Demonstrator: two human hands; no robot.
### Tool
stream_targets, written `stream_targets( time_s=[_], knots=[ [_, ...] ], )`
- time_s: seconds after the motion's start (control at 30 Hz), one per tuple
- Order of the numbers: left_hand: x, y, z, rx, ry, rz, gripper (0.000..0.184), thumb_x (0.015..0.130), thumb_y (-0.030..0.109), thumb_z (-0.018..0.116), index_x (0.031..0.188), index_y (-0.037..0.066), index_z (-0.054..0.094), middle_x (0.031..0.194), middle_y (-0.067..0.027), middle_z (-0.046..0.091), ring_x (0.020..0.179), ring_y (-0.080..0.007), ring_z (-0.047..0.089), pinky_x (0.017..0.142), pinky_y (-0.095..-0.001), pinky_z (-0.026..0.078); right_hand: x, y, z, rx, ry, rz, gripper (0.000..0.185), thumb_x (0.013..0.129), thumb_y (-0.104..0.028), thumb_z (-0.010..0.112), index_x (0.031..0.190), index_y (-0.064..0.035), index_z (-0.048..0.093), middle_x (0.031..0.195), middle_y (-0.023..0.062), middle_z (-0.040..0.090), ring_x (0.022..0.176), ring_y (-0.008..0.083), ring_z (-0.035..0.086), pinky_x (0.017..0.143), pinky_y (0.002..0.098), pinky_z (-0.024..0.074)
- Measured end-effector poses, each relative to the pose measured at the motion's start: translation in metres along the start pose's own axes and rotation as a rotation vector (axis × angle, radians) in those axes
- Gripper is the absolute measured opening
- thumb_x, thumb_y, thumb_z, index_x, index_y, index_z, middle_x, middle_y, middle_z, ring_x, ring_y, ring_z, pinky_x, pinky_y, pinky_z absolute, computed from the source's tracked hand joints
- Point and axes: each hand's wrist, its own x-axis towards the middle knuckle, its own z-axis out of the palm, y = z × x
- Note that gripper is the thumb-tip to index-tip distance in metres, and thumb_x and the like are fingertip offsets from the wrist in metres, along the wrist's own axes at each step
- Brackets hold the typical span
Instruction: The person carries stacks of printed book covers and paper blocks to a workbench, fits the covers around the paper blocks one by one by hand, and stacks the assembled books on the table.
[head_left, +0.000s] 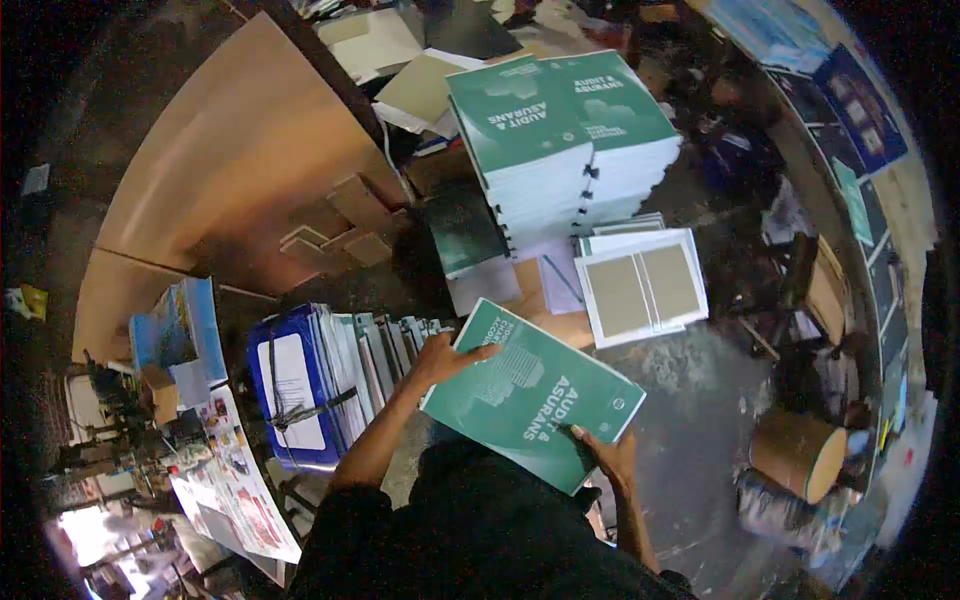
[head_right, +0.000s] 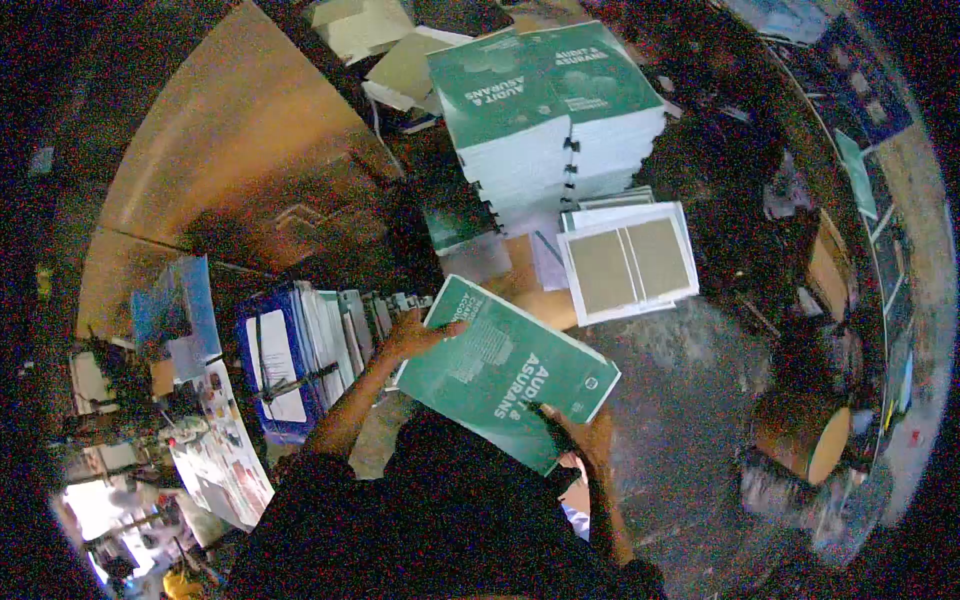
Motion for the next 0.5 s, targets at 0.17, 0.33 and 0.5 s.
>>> stream_targets(
  time_s=[0.17,0.33,0.5],
  knots=[
    [0.062,-0.02,-0.034,0.027,-0.02,-0.124,0.079,0.063,0.077,0.072,0.098,0.006,0.075,0.084,-0.0162,0.073,0.08,-0.029,0.072,0.074,-0.041,0.056,0.036,-0.058,0.027,0.118,-0.134,0.132,0.069,0.07,-0.029,0.088,0.123,0.0024,0.056,0.111,0.0159,0.067,0.103,0.0286,0.065,0.091,0.04,0.0527],
    [0.139,-0.054,-0.089,-0.057,-0.024,-0.2,0.087,0.056,0.077,0.077,0.099,0.002,0.074,0.091,-0.0198,0.072,0.084,-0.0311,0.071,0.076,-0.0407,0.055,0.081,-0.059,0.111,0.256,-0.179,-0.007,0.063,0.072,-0.021,0.087,0.123,0.002,0.057,0.117,0.0141,0.064,0.105,0.0234,0.061,0.09,0.0366,0.05],
    [0.276,-0.131,-0.128,0.137,-0.129,-0.14,0.089,0.056,0.078,0.076,0.109,0.007,0.073,0.106,-0.0194,0.071,0.096,-0.0326,0.07,0.08,-0.0417,0.055,0.179,-0.065,0.204,0.233,-0.31,-0.01,0.062,0.072,-0.023,0.088,0.119,0.0038,0.058,0.112,0.013,0.064,0.1,0.0205,0.061,0.084,0.0331,0.0519]
  ],
)
